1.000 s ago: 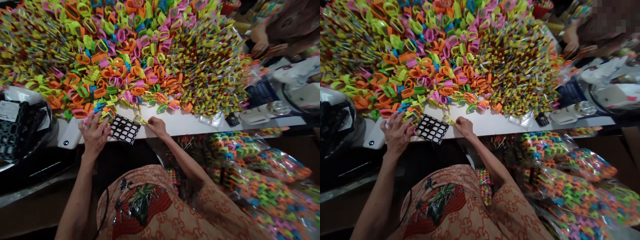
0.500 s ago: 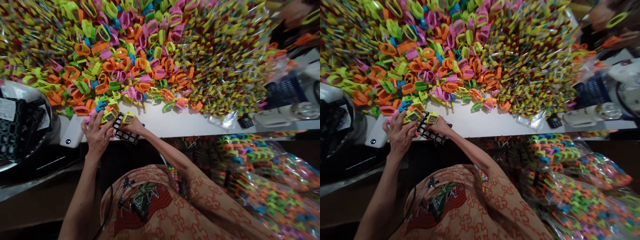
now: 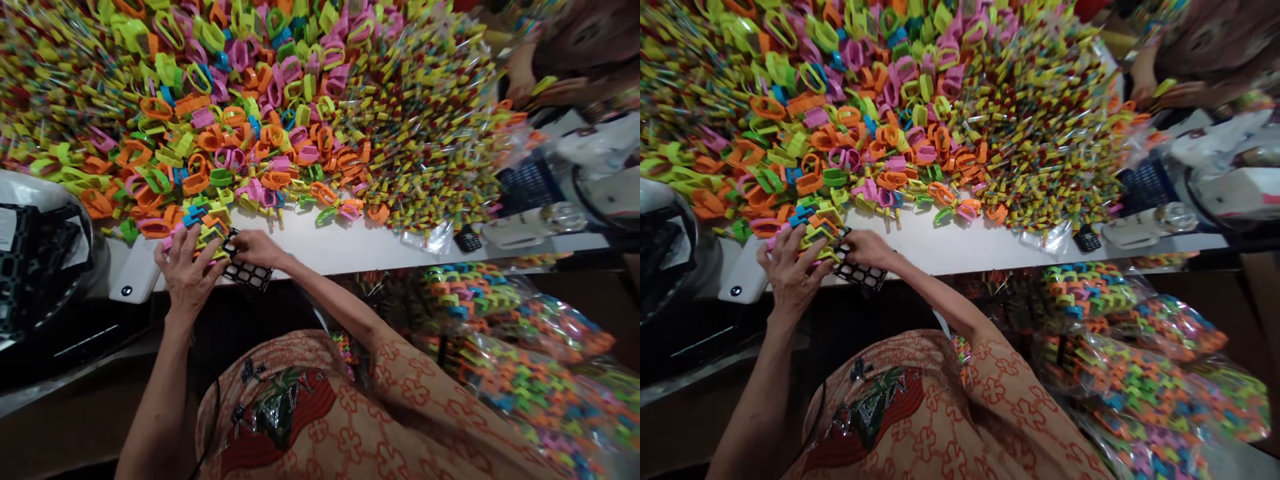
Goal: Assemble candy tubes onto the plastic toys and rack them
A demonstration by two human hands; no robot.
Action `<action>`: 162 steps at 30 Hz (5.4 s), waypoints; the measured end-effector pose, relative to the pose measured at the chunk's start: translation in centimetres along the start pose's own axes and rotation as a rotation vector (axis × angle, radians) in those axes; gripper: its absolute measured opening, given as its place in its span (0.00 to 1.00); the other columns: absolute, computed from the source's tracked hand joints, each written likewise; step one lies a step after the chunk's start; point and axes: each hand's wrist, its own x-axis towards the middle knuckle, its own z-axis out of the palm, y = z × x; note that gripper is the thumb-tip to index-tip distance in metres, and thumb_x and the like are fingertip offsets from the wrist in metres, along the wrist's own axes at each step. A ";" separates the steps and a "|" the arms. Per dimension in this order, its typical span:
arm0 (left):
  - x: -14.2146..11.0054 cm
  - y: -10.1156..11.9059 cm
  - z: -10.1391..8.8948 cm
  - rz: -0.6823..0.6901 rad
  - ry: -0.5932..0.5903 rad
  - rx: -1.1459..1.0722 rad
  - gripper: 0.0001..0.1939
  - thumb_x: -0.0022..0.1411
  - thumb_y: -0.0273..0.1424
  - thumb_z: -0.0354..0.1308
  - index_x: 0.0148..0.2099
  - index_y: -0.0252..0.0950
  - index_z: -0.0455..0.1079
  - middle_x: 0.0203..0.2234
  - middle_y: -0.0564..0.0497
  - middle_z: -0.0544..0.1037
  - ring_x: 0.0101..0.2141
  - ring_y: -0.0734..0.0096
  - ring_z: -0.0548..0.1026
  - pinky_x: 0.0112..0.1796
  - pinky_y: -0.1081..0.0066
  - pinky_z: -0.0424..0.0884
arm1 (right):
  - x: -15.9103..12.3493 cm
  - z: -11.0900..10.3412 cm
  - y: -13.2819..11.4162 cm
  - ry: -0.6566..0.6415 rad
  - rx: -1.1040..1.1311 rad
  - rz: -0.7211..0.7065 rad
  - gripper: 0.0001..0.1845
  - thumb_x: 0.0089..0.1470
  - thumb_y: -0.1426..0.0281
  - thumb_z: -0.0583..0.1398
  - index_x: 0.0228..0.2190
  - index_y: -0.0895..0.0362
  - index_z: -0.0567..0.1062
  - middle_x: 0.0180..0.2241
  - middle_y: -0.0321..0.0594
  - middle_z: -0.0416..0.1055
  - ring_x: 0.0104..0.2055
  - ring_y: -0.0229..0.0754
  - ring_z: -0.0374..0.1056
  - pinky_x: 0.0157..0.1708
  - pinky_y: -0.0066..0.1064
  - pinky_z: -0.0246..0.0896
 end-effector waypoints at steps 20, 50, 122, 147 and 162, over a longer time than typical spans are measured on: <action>0.0 -0.1 0.8 0.132 0.090 0.179 0.18 0.69 0.48 0.59 0.54 0.48 0.79 0.65 0.46 0.74 0.67 0.48 0.67 0.67 0.43 0.49 | -5.0 -2.8 6.7 0.406 0.620 0.356 0.09 0.41 0.70 0.65 0.25 0.56 0.68 0.24 0.33 0.68 0.27 0.37 0.64 0.29 0.28 0.60; 1.8 1.6 0.3 0.080 -0.028 0.191 0.25 0.72 0.47 0.54 0.65 0.45 0.73 0.66 0.41 0.71 0.67 0.46 0.67 0.66 0.44 0.52 | -2.9 -5.1 6.0 0.156 -0.053 0.500 0.06 0.54 0.71 0.63 0.27 0.59 0.73 0.31 0.44 0.75 0.36 0.44 0.69 0.29 0.29 0.52; 3.9 1.9 0.5 0.019 -0.012 0.228 0.24 0.72 0.47 0.53 0.64 0.48 0.74 0.66 0.43 0.72 0.68 0.44 0.64 0.66 0.40 0.48 | 6.6 -7.4 5.6 0.231 -0.409 0.018 0.20 0.65 0.81 0.49 0.43 0.61 0.80 0.62 0.57 0.66 0.54 0.53 0.68 0.48 0.39 0.61; 0.8 -1.1 -1.3 -0.105 -0.012 0.126 0.27 0.75 0.48 0.47 0.68 0.46 0.69 0.71 0.44 0.65 0.71 0.50 0.58 0.70 0.40 0.35 | 1.7 5.1 -1.9 -0.034 0.438 -0.113 0.08 0.47 0.73 0.62 0.22 0.57 0.68 0.23 0.31 0.63 0.28 0.34 0.58 0.31 0.26 0.49; 0.5 -2.0 -1.3 0.075 0.048 0.056 0.31 0.75 0.51 0.40 0.74 0.52 0.60 0.74 0.48 0.58 0.74 0.49 0.52 0.70 0.39 0.34 | 1.7 3.2 -3.5 -0.181 -0.002 -0.188 0.08 0.58 0.76 0.62 0.40 0.61 0.79 0.42 0.45 0.79 0.42 0.45 0.72 0.39 0.31 0.61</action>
